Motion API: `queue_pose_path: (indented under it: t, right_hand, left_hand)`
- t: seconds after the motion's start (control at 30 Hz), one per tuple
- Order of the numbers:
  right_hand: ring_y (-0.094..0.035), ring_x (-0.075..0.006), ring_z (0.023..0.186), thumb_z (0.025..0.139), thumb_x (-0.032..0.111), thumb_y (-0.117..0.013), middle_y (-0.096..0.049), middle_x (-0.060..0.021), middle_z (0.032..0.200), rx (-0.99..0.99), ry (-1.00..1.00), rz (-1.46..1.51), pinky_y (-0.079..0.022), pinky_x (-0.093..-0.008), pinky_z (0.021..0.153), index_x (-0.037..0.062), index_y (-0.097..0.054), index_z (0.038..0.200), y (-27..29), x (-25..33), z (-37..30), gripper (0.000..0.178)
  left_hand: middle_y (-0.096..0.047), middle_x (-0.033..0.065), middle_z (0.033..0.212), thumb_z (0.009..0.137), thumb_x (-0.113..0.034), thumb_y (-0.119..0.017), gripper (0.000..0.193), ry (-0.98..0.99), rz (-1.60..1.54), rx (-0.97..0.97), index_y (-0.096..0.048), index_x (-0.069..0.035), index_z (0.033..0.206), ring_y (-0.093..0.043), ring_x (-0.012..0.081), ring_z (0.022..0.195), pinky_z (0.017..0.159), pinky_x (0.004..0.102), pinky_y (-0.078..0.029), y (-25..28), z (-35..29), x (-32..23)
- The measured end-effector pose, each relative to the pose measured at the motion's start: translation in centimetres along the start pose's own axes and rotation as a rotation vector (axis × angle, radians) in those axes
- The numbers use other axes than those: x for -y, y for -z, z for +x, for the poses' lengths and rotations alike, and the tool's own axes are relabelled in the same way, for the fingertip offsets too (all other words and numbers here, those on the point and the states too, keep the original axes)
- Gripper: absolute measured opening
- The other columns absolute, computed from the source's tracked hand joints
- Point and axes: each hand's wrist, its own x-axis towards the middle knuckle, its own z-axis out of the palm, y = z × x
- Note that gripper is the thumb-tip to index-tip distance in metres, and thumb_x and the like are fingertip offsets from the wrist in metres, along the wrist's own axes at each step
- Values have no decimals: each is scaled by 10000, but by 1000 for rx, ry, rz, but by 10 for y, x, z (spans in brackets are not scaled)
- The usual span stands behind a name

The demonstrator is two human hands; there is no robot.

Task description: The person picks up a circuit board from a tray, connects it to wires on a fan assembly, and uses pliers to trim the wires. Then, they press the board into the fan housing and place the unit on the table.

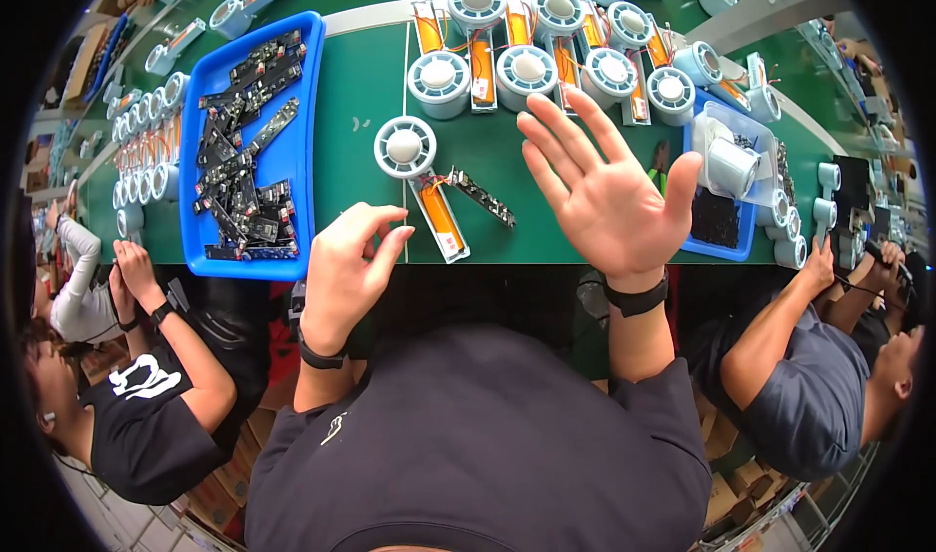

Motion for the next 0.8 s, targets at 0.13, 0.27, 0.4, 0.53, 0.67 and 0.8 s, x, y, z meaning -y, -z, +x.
queue_pose_path:
  t: [0.13,0.27,0.4,0.53,0.67,0.8]
  right_hand:
    - [-62,-414,1588,957,736,-507,-40,-326,1686,-73,8,-40,-35,-508,1299,-60,-25,1619,1,1,4,1142]
    - [-216,-376,1540,977,674,-528,-193,-292,1649,-109,41,-197,-164,-468,1263,-64,-128,1600,5,-4,5,1045]
    - [-523,-274,1285,1034,416,-595,-519,-207,1413,-122,6,-871,-405,-368,1081,-62,-440,1455,25,4,-13,656]
    - [-626,-146,994,1025,166,-598,-649,-109,1138,-174,-69,-1465,-483,-266,867,-42,-647,1217,7,-24,-10,287]
    - [-629,-159,977,968,75,-633,-665,-101,1104,-93,-69,-1696,-486,-281,863,-32,-680,1165,-41,-61,6,229]
    - [-594,-273,1056,846,20,-723,-675,-155,1155,216,149,-2029,-472,-387,936,18,-695,1196,-89,-113,16,351]
  left_hand:
    - [-660,93,820,912,-159,-758,152,12,1,-5,-716,-58,1016,-654,285,704,631,394,-507,-4,0,-1]
    - [-651,90,813,911,-165,-755,148,8,16,9,-710,-65,1011,-654,287,721,644,396,-512,-1,-2,2]
    - [-637,92,802,900,-105,-763,153,-73,26,2,-717,-41,1032,-617,235,642,587,347,-490,10,-3,3]
    - [-649,93,819,888,-118,-770,156,-102,3,-37,-709,-49,1014,-641,267,676,619,377,-508,24,-13,8]
    - [-662,100,837,889,-134,-758,149,-159,-12,-75,-707,-63,1009,-665,292,729,653,401,-528,47,-35,16]
    - [-663,100,854,903,-165,-732,136,-188,15,-145,-698,-76,1000,-681,298,776,684,409,-546,77,-73,23]
